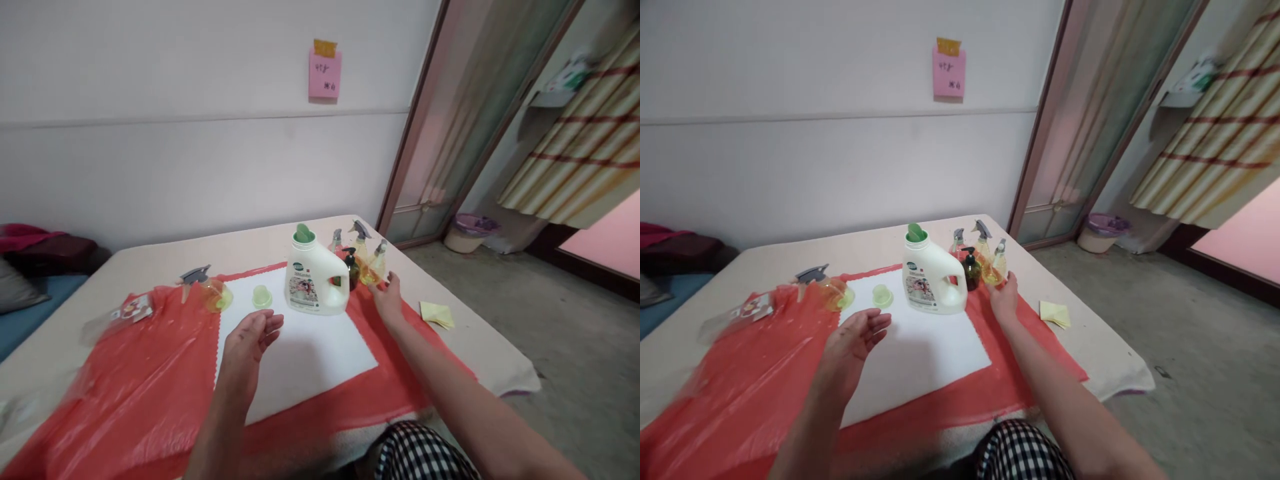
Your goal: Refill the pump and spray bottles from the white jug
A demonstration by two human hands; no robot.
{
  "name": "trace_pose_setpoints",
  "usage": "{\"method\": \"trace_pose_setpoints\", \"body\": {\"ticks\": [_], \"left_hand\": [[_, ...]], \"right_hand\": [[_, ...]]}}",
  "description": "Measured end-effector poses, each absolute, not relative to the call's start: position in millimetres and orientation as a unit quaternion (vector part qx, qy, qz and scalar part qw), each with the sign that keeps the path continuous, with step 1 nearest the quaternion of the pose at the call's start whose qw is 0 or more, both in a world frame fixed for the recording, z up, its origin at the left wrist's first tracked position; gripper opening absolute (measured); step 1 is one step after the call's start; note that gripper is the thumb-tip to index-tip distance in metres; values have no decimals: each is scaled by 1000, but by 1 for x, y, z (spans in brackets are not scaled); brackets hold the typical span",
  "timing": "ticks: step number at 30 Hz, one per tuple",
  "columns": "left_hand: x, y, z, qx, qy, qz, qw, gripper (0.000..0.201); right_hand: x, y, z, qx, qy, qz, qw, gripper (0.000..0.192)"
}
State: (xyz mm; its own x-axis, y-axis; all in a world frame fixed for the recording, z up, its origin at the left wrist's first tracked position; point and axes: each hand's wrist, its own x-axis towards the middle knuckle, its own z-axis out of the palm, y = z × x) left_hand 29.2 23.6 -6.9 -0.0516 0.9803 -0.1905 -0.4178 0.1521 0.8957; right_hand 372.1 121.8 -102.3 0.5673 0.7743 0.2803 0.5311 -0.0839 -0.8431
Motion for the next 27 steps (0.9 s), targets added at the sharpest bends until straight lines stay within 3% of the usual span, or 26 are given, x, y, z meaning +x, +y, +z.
{"method": "trace_pose_setpoints", "body": {"ticks": [5,13,21,27], "left_hand": [[30,14,2,310,440,580,611,45],[20,14,2,304,431,609,592,38],[-24,25,2,248,470,662,528,36],[-81,42,-11,181,510,719,436,21]], "right_hand": [[308,61,-88,-659,-515,202,510,64],[197,15,-23,-478,-631,292,537,35],[174,20,-68,-517,-605,358,489,29],[177,28,-72,-521,-607,393,453,26]]}}
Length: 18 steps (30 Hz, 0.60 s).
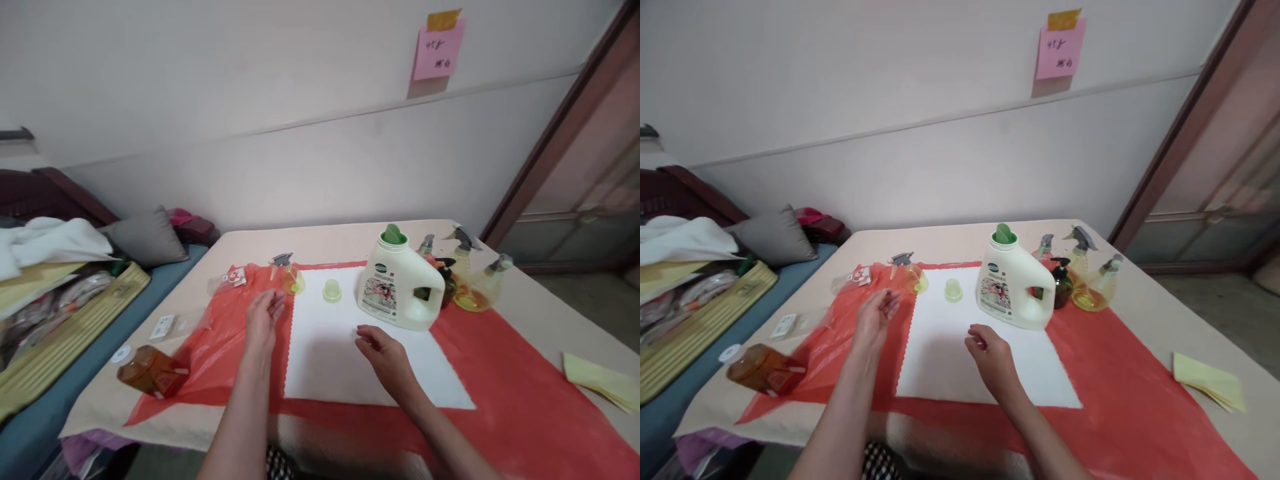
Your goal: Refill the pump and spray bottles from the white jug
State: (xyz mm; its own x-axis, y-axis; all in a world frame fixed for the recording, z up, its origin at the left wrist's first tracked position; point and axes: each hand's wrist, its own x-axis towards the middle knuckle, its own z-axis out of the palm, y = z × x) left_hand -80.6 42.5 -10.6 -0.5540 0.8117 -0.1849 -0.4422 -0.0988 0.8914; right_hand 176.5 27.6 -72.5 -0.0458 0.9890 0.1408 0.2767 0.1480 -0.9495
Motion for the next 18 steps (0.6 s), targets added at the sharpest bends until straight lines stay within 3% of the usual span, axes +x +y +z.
{"method": "trace_pose_setpoints", "body": {"ticks": [3,7,14,18], "left_hand": [[-91,52,-21,162,525,732,402,18],[-90,64,-31,149,518,752,378,31],[-90,71,-37,97,457,754,461,5],[-93,71,-37,81,416,763,488,11]], "right_hand": [[171,29,-71,-513,-627,391,437,26],[168,27,-72,-504,-641,403,417,24],[172,25,-68,-516,-626,421,407,23],[171,27,-69,-526,-621,425,395,25]]}}
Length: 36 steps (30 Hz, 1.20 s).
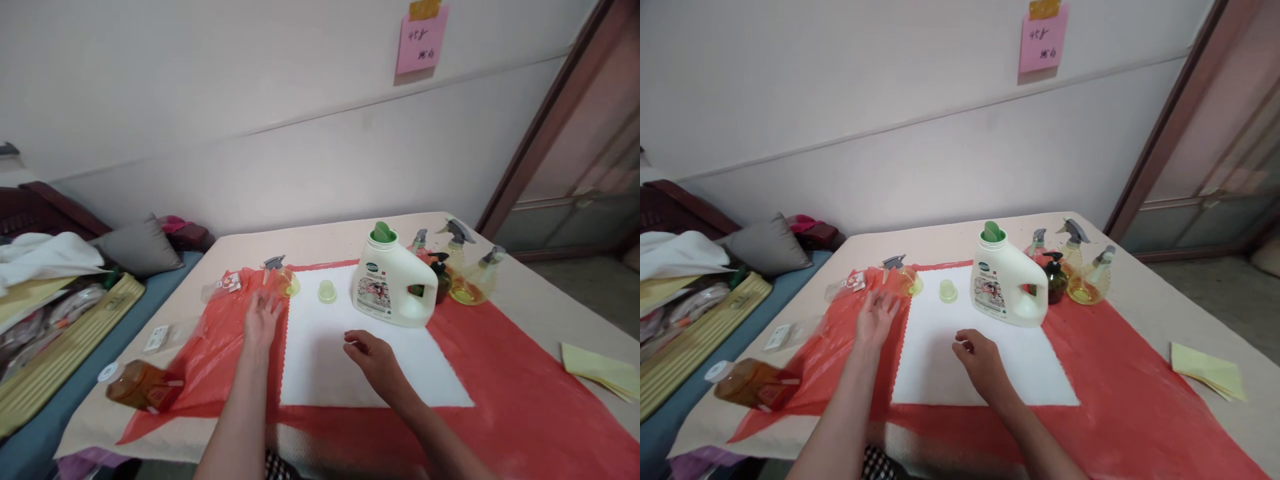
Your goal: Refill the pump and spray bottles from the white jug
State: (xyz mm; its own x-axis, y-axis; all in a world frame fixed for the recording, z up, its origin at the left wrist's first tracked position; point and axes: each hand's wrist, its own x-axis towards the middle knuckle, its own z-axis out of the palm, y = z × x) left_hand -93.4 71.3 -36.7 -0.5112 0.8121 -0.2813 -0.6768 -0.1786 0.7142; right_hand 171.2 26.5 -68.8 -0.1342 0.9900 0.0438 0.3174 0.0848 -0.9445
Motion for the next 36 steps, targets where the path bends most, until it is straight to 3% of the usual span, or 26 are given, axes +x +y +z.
{"method": "trace_pose_setpoints", "body": {"ticks": [9,25,31,36], "left_hand": [[-93,75,-37,79,333,778,526,33],[-100,94,-41,69,298,802,513,38],[-103,92,-36,44,308,802,511,30],[-108,95,-38,13,341,804,487,12]], "right_hand": [[168,26,-68,-525,-615,431,400,25],[155,22,-70,-515,-629,448,372,26],[155,21,-69,-512,-626,458,370,24],[155,20,-67,-508,-618,467,377,25]]}}
